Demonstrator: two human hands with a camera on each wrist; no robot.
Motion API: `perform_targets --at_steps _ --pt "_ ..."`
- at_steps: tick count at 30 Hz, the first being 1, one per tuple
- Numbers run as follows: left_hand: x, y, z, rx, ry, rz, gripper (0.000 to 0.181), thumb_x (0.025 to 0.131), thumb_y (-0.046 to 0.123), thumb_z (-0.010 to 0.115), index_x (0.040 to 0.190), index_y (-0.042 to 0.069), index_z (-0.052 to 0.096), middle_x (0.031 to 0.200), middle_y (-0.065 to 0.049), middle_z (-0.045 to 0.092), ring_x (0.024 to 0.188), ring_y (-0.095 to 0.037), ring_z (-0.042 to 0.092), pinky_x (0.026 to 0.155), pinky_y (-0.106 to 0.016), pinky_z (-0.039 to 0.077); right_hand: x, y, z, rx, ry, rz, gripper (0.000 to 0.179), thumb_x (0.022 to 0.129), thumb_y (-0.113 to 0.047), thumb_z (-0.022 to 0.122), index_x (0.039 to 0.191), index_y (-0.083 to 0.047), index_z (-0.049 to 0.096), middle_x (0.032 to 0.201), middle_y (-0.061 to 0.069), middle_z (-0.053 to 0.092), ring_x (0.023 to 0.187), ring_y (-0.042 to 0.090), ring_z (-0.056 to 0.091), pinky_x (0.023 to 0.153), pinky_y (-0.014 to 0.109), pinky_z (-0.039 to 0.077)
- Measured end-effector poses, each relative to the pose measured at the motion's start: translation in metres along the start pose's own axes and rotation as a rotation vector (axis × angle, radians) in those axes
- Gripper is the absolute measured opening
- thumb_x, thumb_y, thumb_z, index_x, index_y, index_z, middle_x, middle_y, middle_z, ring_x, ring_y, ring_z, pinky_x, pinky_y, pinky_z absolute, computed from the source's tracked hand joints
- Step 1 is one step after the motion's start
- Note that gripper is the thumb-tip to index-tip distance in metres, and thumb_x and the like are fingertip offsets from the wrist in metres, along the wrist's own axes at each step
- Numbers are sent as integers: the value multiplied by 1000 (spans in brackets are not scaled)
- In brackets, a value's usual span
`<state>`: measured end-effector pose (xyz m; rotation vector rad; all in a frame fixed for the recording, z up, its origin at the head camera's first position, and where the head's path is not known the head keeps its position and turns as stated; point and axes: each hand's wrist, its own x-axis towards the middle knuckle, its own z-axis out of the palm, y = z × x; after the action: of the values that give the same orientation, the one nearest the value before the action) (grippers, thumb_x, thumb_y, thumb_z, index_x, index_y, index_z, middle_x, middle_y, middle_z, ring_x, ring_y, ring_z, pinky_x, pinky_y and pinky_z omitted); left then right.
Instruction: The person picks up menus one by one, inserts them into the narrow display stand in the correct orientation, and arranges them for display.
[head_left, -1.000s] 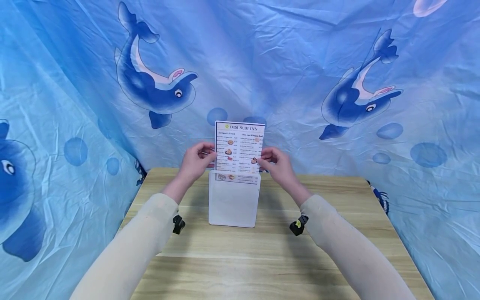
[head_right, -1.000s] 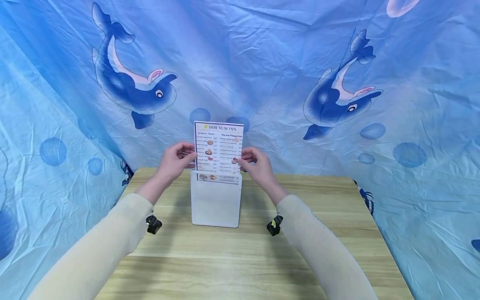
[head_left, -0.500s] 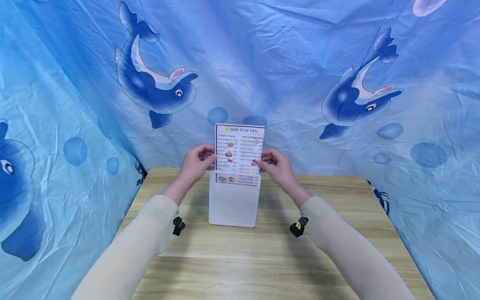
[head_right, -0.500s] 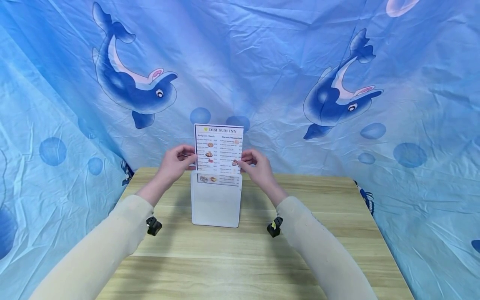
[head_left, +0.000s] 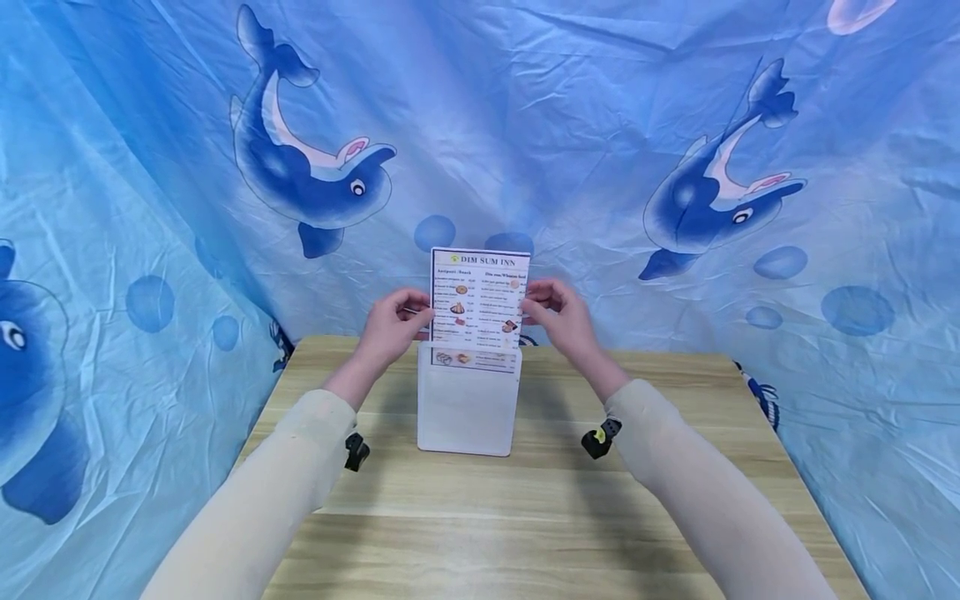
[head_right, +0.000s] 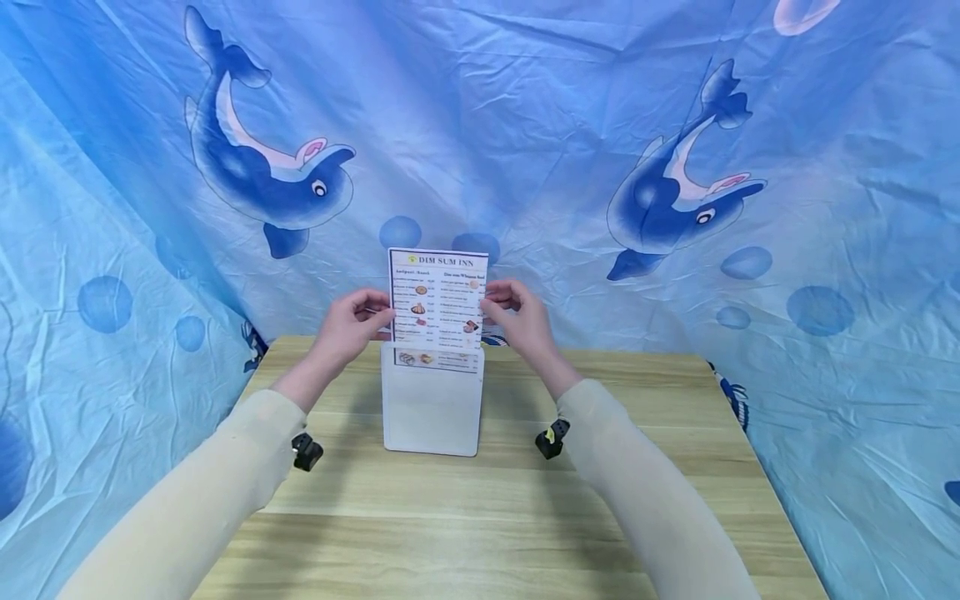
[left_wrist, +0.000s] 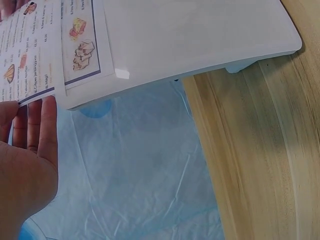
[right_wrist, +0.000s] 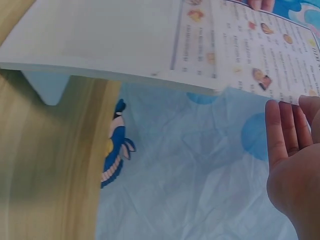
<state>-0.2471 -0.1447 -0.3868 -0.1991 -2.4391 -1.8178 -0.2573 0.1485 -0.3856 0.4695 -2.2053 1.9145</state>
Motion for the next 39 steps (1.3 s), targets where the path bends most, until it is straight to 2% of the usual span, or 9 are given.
perform_targets --at_steps 4,11,21,30,39 --pt "0 0 1 3 -2 -3 22 104 9 70 125 0 68 111 -16 64 96 -29 66 81 -39 68 5 -6 0 5 9 -4 27 102 -6 73 125 4 67 106 14 69 91 22 68 82 35 67" --pt "2 1 2 -5 12 2 26 103 14 73 125 2 69 113 -16 66 96 -27 67 81 -32 67 6 -7 -1 12 21 20 23 102 -7 73 123 -1 68 105 11 69 90 21 70 82 35 67" --pt "18 27 -1 -62 42 69 32 103 17 73 128 -2 67 113 -14 67 95 -21 67 84 -34 67 5 -5 -3 16 3 9 21 102 -7 73 122 0 68 104 11 70 89 21 70 82 36 67" --pt "25 38 -3 -102 60 73 26 103 16 73 123 -1 68 107 -7 67 93 -17 66 91 -50 65 7 -4 -1 17 -14 4 23 102 -5 72 124 1 67 104 11 71 89 20 70 81 36 67" --pt "22 38 -4 -103 51 58 24 103 14 73 121 -1 68 105 -9 67 92 -20 68 83 -39 67 8 -2 -1 43 -24 2 26 101 0 72 125 3 65 105 14 69 89 21 68 82 42 68"
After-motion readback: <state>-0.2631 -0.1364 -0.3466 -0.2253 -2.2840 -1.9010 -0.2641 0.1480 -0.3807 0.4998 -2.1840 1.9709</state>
